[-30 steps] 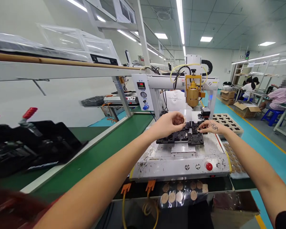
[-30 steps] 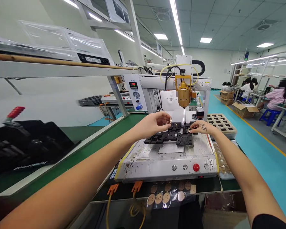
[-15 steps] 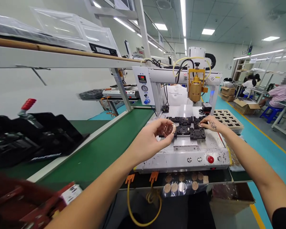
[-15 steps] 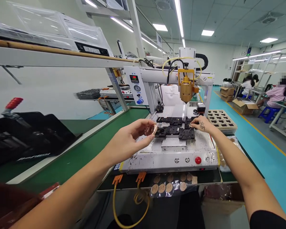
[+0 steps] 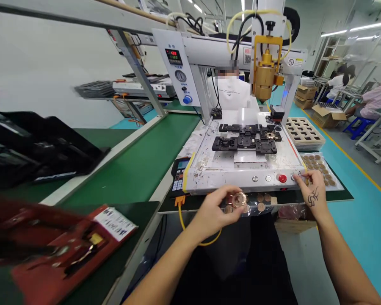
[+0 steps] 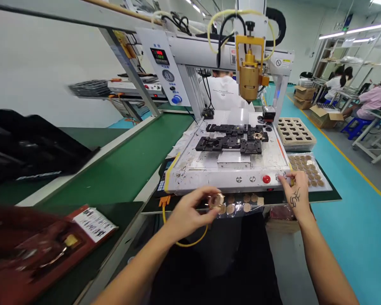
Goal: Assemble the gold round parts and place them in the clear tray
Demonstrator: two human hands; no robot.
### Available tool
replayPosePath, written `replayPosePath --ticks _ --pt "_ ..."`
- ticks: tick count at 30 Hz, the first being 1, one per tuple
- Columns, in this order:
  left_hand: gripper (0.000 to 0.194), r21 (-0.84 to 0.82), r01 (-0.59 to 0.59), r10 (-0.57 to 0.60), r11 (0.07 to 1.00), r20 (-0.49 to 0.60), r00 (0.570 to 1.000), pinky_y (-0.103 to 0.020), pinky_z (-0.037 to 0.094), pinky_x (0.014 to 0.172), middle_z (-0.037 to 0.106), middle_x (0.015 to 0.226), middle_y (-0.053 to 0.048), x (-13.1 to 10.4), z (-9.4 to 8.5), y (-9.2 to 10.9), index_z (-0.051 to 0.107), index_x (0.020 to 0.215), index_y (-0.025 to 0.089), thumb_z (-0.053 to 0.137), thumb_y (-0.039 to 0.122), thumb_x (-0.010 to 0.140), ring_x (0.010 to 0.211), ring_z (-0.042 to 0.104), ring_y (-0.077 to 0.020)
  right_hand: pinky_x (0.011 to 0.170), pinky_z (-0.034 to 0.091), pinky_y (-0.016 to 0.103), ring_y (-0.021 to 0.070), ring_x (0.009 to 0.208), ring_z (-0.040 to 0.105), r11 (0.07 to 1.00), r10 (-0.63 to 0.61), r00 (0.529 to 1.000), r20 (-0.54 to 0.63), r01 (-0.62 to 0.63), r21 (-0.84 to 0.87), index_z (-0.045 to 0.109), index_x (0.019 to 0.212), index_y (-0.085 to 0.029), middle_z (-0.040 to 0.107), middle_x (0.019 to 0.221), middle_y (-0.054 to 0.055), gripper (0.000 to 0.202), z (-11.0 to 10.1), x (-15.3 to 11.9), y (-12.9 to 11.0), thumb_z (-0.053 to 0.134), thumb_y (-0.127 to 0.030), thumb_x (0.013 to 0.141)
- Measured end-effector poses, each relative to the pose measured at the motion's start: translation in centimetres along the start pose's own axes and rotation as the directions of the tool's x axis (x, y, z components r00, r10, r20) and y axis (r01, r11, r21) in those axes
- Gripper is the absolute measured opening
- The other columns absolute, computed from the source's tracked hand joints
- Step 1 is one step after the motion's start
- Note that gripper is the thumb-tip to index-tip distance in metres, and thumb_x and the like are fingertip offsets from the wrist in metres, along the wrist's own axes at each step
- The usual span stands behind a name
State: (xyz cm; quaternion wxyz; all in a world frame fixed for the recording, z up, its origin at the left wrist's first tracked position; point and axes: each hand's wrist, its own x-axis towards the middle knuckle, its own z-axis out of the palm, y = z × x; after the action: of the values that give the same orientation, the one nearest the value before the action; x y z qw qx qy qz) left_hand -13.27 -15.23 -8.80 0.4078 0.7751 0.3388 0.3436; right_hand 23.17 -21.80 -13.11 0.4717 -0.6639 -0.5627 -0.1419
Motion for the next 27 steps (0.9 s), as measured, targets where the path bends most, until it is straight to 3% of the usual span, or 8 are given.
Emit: replayPosePath --ticks 2,3,6,9,17,19,23,27 --pt "0.034 -0.037 0.017 -0.01 0.999 0.177 0.984 -0.035 0.059 0.088 0.075 0.109 -0.005 -0.3 2.4 -2.0 0.069 0.114 0.022 0.076 0.028 0.081 0.096 0.072 -0.0213 0.084 0.048 0.04 0.0234 0.089 0.057 0.999 0.01 0.998 -0.055 -0.008 0.036 0.063 0.099 -0.018 0.061 0.095 0.008 0.026 0.9 -2.2 -1.2 0.075 -0.041 0.099" --pt "0.035 -0.049 0.006 0.007 0.999 0.26 0.965 -0.037 0.058 0.098 0.075 0.119 -0.007 -0.3 3.5 -2.9 0.068 0.114 0.022 0.077 0.027 0.081 0.109 0.072 -0.0239 0.083 0.049 0.039 0.0226 0.089 0.058 0.996 -0.006 1.0 -0.016 0.007 0.087 0.063 0.102 -0.018 0.062 0.096 0.008 0.02 1.4 -3.2 -2.0 0.073 -0.035 0.101" --pt "0.033 -0.037 -0.069 0.078 0.997 0.409 0.909 -0.046 0.038 0.127 0.066 0.149 -0.01 0.1 6.1 -5.5 0.066 0.111 0.022 0.079 0.024 0.08 0.148 0.053 -0.0304 0.085 0.054 0.036 0.0205 0.094 0.064 0.957 -0.16 0.943 0.291 0.076 0.281 0.067 0.112 -0.021 0.066 0.102 0.008 0.007 3.2 -6.1 -4.4 0.061 -0.021 0.107" --pt "0.032 0.013 -0.084 0.07 0.996 0.435 0.898 -0.048 0.03 0.133 0.059 0.157 -0.01 0.9 7.3 -7.2 0.065 0.109 0.023 0.079 0.022 0.081 0.155 0.045 -0.0303 0.09 0.057 0.037 0.0226 0.101 0.066 0.936 -0.268 0.853 0.447 0.12 0.332 0.07 0.113 -0.021 0.068 0.105 0.009 0.012 4.9 -7.9 -5.1 0.06 -0.022 0.107" --pt "0.029 0.058 -0.069 0.03 0.996 0.507 0.861 -0.046 0.03 0.133 0.055 0.161 -0.012 1.8 7.2 -8.0 0.065 0.11 0.022 0.076 0.02 0.084 0.159 0.04 -0.0295 0.087 0.054 0.044 0.0258 0.098 0.064 0.9 -0.409 0.743 0.529 0.233 0.369 0.076 0.114 -0.021 0.074 0.11 0.013 0.024 7.3 -10.1 -3.2 0.053 -0.026 0.11" --pt "0.028 0.069 -0.065 0.019 0.996 0.521 0.853 -0.046 0.031 0.132 0.055 0.161 -0.013 2.0 7.0 -7.6 0.065 0.11 0.022 0.076 0.02 0.084 0.158 0.041 -0.0296 0.086 0.055 0.042 0.0243 0.097 0.065 0.886 -0.423 0.751 0.507 0.227 0.403 0.074 0.108 -0.021 0.074 0.108 0.012 0.022 7.4 -10.9 -3.4 0.052 -0.024 0.11" --pt "0.029 0.055 -0.031 -0.002 0.998 0.518 0.856 -0.045 0.033 0.13 0.056 0.16 -0.012 2.0 7.0 -7.6 0.066 0.11 0.022 0.077 0.021 0.083 0.157 0.043 -0.0299 0.095 0.056 0.043 0.024 0.104 0.064 0.903 -0.338 0.822 0.458 0.147 0.403 0.067 0.112 -0.019 0.07 0.106 0.012 0.011 6.4 -11.2 -4.0 0.057 -0.019 0.107" --pt "0.031 0.026 0.01 -0.022 1.0 0.487 0.873 -0.042 0.035 0.128 0.058 0.159 -0.011 1.8 7.2 -8.1 0.067 0.111 0.022 0.079 0.024 0.082 0.156 0.044 -0.0288 0.1 0.056 0.043 0.0245 0.111 0.064 0.909 -0.318 0.812 0.489 0.114 0.401 0.065 0.123 -0.021 0.069 0.112 0.011 0.02 5.1 -10.0 -4.2 0.055 -0.015 0.107"
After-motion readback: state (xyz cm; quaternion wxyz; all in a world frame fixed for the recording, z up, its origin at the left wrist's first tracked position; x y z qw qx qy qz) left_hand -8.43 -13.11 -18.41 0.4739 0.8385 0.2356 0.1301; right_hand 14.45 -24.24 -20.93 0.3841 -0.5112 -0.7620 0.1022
